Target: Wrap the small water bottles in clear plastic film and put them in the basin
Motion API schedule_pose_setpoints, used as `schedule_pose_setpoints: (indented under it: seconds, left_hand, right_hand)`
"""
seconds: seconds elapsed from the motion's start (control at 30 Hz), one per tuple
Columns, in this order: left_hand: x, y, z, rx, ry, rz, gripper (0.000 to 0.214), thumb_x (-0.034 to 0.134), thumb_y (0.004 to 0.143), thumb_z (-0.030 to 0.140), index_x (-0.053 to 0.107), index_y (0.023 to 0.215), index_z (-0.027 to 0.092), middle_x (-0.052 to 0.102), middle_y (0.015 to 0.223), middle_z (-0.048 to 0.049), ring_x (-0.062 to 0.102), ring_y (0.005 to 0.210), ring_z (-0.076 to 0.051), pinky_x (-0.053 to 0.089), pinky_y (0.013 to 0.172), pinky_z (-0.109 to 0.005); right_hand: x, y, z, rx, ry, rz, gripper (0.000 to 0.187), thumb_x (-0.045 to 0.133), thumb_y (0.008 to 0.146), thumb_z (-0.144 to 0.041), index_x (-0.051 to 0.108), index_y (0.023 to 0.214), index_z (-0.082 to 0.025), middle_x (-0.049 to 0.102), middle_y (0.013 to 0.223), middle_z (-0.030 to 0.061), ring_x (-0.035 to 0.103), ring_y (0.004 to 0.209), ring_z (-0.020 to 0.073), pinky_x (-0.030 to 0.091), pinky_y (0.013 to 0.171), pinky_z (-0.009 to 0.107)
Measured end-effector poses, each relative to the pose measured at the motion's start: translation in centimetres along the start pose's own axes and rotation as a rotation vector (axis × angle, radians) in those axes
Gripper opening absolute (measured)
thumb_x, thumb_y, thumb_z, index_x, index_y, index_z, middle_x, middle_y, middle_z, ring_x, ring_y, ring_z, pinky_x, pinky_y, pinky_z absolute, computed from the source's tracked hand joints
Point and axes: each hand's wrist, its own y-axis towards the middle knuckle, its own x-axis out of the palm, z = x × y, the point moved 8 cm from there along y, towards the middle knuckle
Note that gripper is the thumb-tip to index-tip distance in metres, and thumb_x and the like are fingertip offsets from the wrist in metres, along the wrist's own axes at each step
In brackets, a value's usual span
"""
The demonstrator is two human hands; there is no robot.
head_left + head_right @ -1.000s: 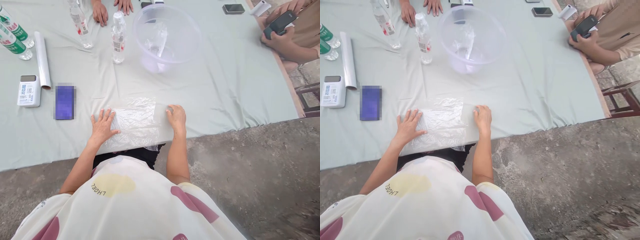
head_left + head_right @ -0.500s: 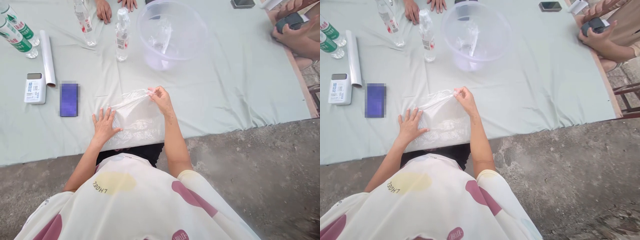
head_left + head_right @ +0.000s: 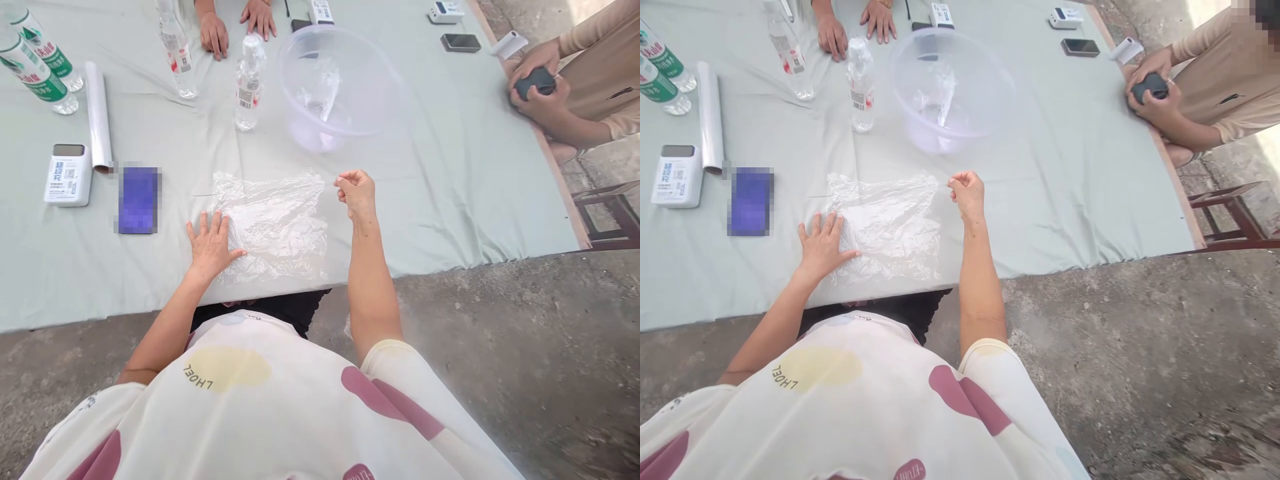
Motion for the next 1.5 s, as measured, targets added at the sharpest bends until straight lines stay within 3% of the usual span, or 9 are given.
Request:
schedule_pose_setpoints:
  seconds: [0.13, 0.33, 0.43, 0.73, 0.83, 0.97, 1.13, 1.3, 1.5]
  left_hand:
    - [0.0, 0.6, 0.5, 0.014, -0.017, 0.026, 0.089, 0.062, 0.085, 0.058, 0.03, 0.157, 0.016, 0.024, 0.165, -0.0163, 0.01, 0.153, -0.043, 0.007, 0.118, -0.069]
    - [0.4, 0.8, 0.6, 0.001, -0.008, 0.061, 0.088, 0.064, 0.084, 0.058, 0.033, 0.156, 0.016, 0.027, 0.163, -0.0164, 0.016, 0.152, -0.043, 0.009, 0.118, -0.069]
    - [0.4, 0.6, 0.3, -0.01, -0.003, 0.07, 0.086, 0.065, 0.084, 0.058, 0.036, 0.155, 0.018, 0.028, 0.163, -0.0154, 0.017, 0.151, -0.043, 0.012, 0.118, -0.069]
    - [0.3, 0.7, 0.1, -0.01, -0.009, 0.079, 0.086, 0.065, 0.083, 0.059, 0.038, 0.154, 0.017, 0.029, 0.163, -0.015, 0.017, 0.151, -0.043, 0.012, 0.119, -0.069]
    - [0.5, 1.1, 0.7, 0.001, -0.02, 0.095, 0.085, 0.065, 0.083, 0.058, 0.039, 0.153, 0.018, 0.029, 0.163, -0.0158, 0.017, 0.152, -0.043, 0.011, 0.119, -0.069]
    - [0.8, 1.5, 1.0, 0.002, -0.048, 0.124, 0.09, 0.065, 0.083, 0.057, 0.032, 0.156, 0.016, 0.03, 0.162, -0.0172, 0.017, 0.152, -0.042, 0.012, 0.119, -0.068]
    - [0.1, 1.1, -0.1, 0.011, -0.167, 0.099, 0.086, 0.059, 0.087, 0.058, 0.026, 0.158, 0.022, 0.032, 0.162, -0.014, 0.018, 0.152, -0.041, 0.016, 0.118, -0.067]
    - [-2.4, 1.3, -2.8, -0.038, -0.314, 0.172, 0.065, 0.047, 0.095, 0.045, 0.031, 0.155, 0.022, 0.037, 0.16, -0.0117, 0.024, 0.152, -0.032, 0.019, 0.12, -0.06]
    - [-1.7, 1.9, -4.0, -0.062, -0.365, 0.187, 0.05, 0.044, 0.095, 0.037, 0.048, 0.143, 0.023, 0.047, 0.153, -0.0124, 0.034, 0.148, -0.028, 0.021, 0.12, -0.057]
  right_hand:
    - [-0.3, -2.3, -3.1, -0.219, -0.205, 0.114, 0.025, 0.04, 0.093, -0.033, 0.055, 0.111, -0.024, 0.065, 0.105, 0.0054, 0.062, 0.076, 0.0137, 0.054, 0.069, 0.03]
    - [11.2, -11.5, -6.1, -0.623, -0.405, -0.497, 0.032, 0.048, 0.096, -0.037, 0.064, 0.121, -0.027, 0.062, 0.13, 0.0065, 0.064, 0.081, 0.0158, 0.055, 0.086, 0.035]
    - [13.3, -12.0, -3.9, -0.588, -0.457, -0.71, 0.034, 0.052, 0.093, -0.033, 0.064, 0.124, -0.028, 0.058, 0.139, 0.0054, 0.066, 0.08, 0.0151, 0.054, 0.088, 0.038]
    - [0.4, -3.1, -0.3, -0.042, -0.858, -0.075, 0.037, 0.049, 0.091, -0.025, 0.067, 0.122, -0.016, 0.063, 0.128, 0.021, 0.066, 0.11, 0.0352, 0.051, 0.092, 0.052]
    - [3.2, -5.9, -3.3, -0.268, -0.773, -0.083, 0.039, 0.045, 0.095, -0.031, 0.061, 0.129, -0.02, 0.06, 0.133, 0.0158, 0.067, 0.107, 0.0311, 0.053, 0.091, 0.05]
    - [13.1, -12.3, -6.1, -0.654, -0.647, -0.421, 0.038, 0.046, 0.096, -0.029, 0.058, 0.131, -0.027, 0.059, 0.138, 0.0067, 0.061, 0.12, 0.0265, 0.056, 0.092, 0.044]
    - [18.9, -13.5, -5.2, -0.723, -0.721, -0.477, 0.033, 0.056, 0.09, -0.029, 0.065, 0.122, -0.027, 0.058, 0.139, 0.0091, 0.058, 0.121, 0.035, 0.056, 0.092, 0.05]
    - [17.0, -9.0, -3.6, -0.641, -0.701, -0.365, 0.029, 0.056, 0.09, -0.032, 0.067, 0.116, -0.028, 0.061, 0.136, 0.0081, 0.058, 0.12, 0.0326, 0.052, 0.097, 0.048]
    - [9.6, 0.7, -1.3, -0.277, -0.658, 0.045, 0.06, 0.049, 0.088, -0.033, 0.044, 0.142, -0.009, 0.053, 0.138, 0.0227, 0.047, 0.13, 0.0353, 0.041, 0.107, 0.052]
